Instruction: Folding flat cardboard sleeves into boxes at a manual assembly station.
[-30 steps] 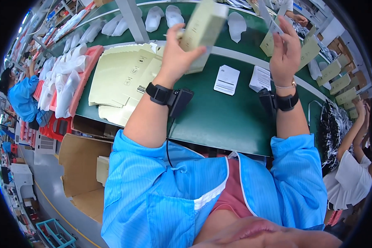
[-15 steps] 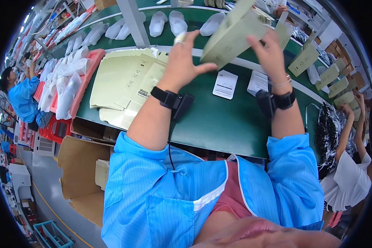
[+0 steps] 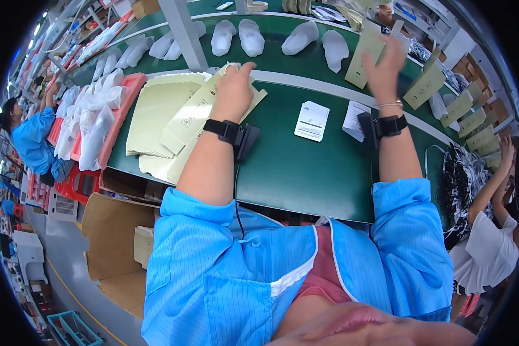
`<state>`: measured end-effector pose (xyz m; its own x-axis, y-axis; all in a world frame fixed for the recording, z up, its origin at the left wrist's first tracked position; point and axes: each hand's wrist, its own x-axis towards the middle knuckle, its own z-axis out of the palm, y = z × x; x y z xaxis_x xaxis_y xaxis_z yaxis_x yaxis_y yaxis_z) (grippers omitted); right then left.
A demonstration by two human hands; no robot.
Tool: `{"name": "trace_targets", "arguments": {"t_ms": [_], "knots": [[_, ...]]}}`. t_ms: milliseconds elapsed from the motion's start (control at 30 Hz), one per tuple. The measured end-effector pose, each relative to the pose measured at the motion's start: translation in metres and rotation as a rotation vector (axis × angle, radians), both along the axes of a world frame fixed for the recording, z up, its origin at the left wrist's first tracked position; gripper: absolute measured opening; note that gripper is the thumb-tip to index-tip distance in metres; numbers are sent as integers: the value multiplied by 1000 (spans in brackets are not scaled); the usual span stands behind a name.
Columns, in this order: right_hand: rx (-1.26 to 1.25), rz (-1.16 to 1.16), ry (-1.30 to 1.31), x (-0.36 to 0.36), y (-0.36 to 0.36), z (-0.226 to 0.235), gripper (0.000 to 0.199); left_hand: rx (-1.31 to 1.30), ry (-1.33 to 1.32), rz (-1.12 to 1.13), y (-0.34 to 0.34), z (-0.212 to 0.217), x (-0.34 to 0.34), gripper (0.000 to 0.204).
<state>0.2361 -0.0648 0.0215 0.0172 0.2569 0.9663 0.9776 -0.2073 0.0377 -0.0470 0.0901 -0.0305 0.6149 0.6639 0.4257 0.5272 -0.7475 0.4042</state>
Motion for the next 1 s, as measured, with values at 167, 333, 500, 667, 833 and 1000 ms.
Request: {"name": "trace_targets", "arguments": {"t_ms": [167, 333, 500, 667, 833, 1000], "knots": [[-1004, 841, 879, -104, 4, -9, 48, -443, -428, -412, -36, 24, 3, 71], [-879, 950, 1200, -93, -12, 15, 45, 374, -414, -220, -58, 47, 2, 89], [-593, 1053, 1114, -94, -17, 23, 46, 280, -335, -321, -57, 53, -8, 103], [-266, 1561, 1188, -133, -8, 15, 53, 406, -548, -367, -68, 50, 1, 97], [-148, 1610, 1328, -149, -8, 6, 58, 722, -603, -405, -64, 37, 12, 86], [-296, 1811, 1271, -142, -15, 19, 52, 566, -642, -465, -70, 40, 9, 84]]}}
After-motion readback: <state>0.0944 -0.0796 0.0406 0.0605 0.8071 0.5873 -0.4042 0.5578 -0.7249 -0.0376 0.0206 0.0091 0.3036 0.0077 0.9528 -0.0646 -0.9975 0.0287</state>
